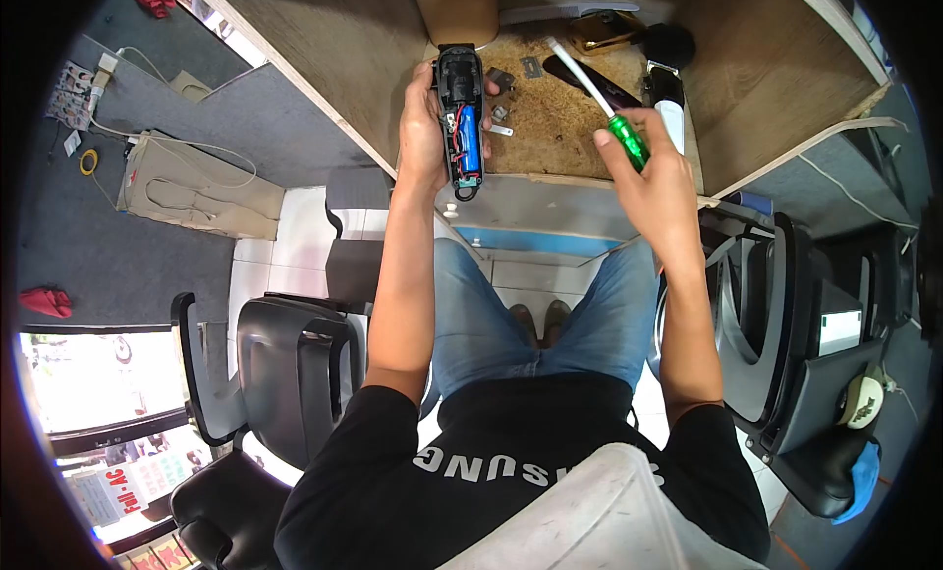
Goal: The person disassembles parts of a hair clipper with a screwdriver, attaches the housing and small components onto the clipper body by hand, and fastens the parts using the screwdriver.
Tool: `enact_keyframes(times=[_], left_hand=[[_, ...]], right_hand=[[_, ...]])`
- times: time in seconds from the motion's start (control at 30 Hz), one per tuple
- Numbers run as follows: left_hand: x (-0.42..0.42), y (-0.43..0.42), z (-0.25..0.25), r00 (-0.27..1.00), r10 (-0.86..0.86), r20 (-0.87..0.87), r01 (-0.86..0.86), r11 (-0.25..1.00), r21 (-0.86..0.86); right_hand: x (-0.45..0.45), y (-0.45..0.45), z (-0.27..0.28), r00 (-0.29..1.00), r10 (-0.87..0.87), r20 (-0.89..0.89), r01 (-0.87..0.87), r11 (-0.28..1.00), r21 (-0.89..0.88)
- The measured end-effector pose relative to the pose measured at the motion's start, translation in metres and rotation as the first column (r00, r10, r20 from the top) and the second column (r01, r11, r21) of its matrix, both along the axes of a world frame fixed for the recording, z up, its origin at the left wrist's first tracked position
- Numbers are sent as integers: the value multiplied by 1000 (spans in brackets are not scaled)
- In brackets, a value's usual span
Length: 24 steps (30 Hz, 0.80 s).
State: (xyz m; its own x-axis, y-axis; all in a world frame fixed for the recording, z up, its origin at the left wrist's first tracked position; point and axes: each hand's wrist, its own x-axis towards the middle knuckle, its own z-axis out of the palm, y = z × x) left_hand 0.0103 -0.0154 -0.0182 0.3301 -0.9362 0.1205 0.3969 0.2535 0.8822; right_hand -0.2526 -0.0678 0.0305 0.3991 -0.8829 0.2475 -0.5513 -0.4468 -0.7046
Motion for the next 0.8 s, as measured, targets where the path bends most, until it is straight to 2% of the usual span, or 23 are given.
enact_keyframes(times=[0.07, 0.17, 0.27, 0.37, 0.8], left_hand=[[0, 1, 0, 1000, 11, 5, -11, 1000, -8], [-1, 0, 2, 1000, 5, 19, -5, 1000, -31], [1, -1, -1, 1000, -13, -2, 13, 1000, -26], [-1, -1, 0, 1000, 8, -5, -8, 1000, -22], [-1, -2, 1, 1000, 15, -10, -15, 999, -43]], right_hand=[[-1, 0, 0, 996, 4, 86, -6, 1000, 21], [-4, -8, -3, 998, 56, 6, -54, 986, -155], [1, -10, -3, 991, 24, -132, -84, 878, -471], [4, -7, 0, 958, -3, -287, -152, 845, -514], [10, -21, -20, 941, -56, -335, -169, 779, -604]])
